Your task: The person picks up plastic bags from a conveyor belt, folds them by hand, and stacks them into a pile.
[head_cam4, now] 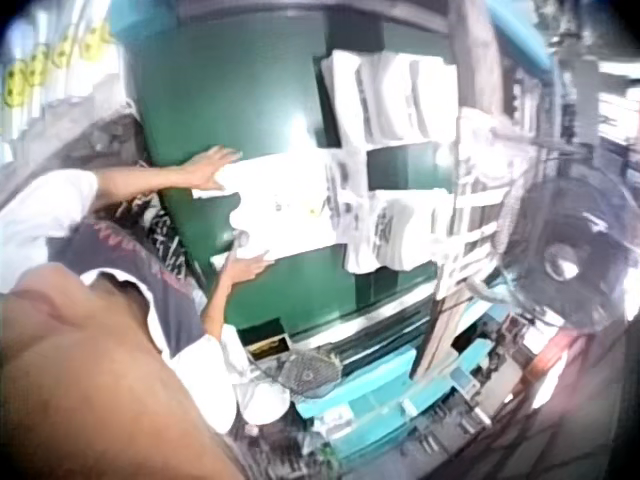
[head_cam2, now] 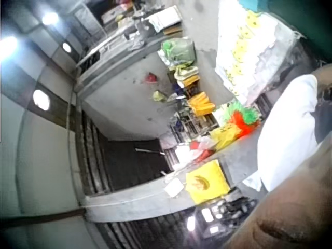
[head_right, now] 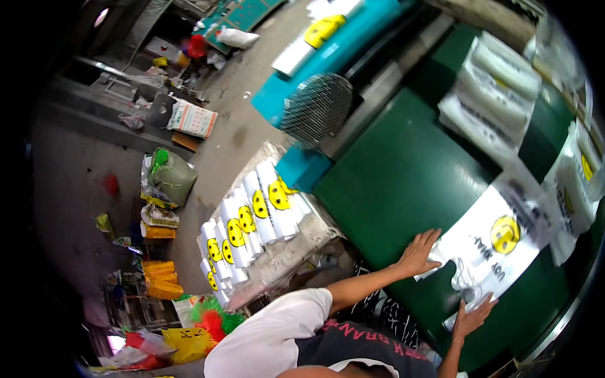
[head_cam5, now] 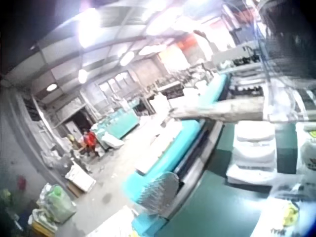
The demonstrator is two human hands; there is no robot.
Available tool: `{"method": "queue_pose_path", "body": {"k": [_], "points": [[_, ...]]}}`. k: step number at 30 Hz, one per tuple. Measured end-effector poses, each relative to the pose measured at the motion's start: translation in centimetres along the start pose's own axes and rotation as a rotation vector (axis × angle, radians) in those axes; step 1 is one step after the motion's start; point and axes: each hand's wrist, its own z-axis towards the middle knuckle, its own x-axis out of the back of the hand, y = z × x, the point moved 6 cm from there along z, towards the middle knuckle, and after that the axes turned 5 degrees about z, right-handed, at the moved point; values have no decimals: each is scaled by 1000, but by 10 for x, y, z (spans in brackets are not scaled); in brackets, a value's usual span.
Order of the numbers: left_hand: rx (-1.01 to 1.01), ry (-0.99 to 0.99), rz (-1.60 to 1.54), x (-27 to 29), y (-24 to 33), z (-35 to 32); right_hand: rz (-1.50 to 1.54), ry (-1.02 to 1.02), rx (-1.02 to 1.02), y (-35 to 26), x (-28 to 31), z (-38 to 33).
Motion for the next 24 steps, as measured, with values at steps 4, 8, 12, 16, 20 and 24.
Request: {"method": "queue_pose_path", "body": {"k": [4,8,12,16,20,24], "points": [[-144,-69,80,-14,28,-1,-6,-32,-78,-20,28,-2],[-165,0,135,-28,31,15,113,-33,-60,-30,37,28],[-210,14,138,-30,33,28,-113,77,-25,-5,26,28],[-266,117,180,-39,28,18,-173,165,21,-3,19,20],[-312,253,70,-38,19,13,-124,207,92,-4,17,15],[-279,201,70,-41,19,15,-81,193,54,16,12,14]]}}
